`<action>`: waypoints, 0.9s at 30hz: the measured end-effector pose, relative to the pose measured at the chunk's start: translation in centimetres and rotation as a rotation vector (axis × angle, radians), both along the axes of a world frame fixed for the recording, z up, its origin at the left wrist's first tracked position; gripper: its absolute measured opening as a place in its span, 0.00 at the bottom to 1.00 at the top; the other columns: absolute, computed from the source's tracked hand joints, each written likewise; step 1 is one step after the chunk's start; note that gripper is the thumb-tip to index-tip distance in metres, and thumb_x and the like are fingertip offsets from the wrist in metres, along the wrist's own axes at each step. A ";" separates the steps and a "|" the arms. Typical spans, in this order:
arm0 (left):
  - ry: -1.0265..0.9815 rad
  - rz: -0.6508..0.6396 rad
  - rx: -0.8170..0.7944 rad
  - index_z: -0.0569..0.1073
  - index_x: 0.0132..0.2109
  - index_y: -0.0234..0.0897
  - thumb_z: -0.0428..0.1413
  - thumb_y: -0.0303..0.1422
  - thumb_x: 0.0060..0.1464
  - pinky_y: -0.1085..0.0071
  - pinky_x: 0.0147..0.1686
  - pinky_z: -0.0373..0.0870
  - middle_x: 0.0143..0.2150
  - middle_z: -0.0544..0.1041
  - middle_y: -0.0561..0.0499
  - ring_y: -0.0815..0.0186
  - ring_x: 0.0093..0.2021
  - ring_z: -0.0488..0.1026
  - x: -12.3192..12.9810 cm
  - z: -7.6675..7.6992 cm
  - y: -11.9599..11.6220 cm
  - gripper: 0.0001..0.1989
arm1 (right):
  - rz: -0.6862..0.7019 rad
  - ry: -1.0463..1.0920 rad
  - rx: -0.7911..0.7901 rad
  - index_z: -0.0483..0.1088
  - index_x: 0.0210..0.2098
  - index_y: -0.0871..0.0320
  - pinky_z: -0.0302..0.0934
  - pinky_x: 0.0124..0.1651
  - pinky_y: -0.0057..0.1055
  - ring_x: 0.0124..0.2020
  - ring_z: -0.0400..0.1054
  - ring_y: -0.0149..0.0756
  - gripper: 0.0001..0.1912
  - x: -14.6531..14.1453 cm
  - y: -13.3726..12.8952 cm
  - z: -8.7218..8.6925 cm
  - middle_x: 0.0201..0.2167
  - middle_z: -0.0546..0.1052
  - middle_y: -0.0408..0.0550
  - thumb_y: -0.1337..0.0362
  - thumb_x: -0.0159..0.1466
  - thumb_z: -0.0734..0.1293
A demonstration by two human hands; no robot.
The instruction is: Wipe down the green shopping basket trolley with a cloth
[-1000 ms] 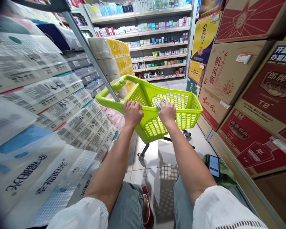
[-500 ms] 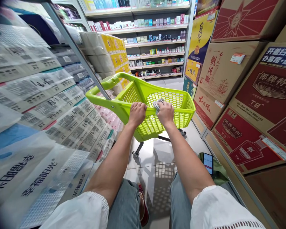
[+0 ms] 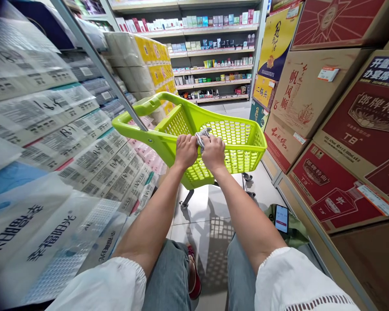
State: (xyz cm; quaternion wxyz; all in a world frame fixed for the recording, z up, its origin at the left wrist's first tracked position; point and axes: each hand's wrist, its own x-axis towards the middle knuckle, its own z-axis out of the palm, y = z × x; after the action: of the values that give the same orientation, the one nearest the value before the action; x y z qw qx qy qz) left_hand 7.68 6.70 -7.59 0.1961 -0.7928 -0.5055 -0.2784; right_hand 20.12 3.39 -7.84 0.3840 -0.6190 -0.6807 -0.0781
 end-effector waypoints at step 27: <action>-0.125 0.026 -0.022 0.70 0.38 0.39 0.41 0.37 0.63 0.53 0.64 0.52 0.42 0.74 0.43 0.55 0.53 0.66 -0.9 1.0 0.8 0.15 | -0.117 0.022 -0.079 0.72 0.50 0.51 0.52 0.51 0.40 0.49 0.59 0.47 0.21 8.0 0.7 -1.3 0.48 0.73 0.51 0.70 0.60 0.59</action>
State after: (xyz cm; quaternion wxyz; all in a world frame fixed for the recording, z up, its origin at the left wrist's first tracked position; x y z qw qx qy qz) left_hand 6.78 7.49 -6.63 0.1592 -0.7694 -0.5299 -0.3192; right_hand 28.17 4.09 -9.14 0.3615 -0.6733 -0.6416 -0.0668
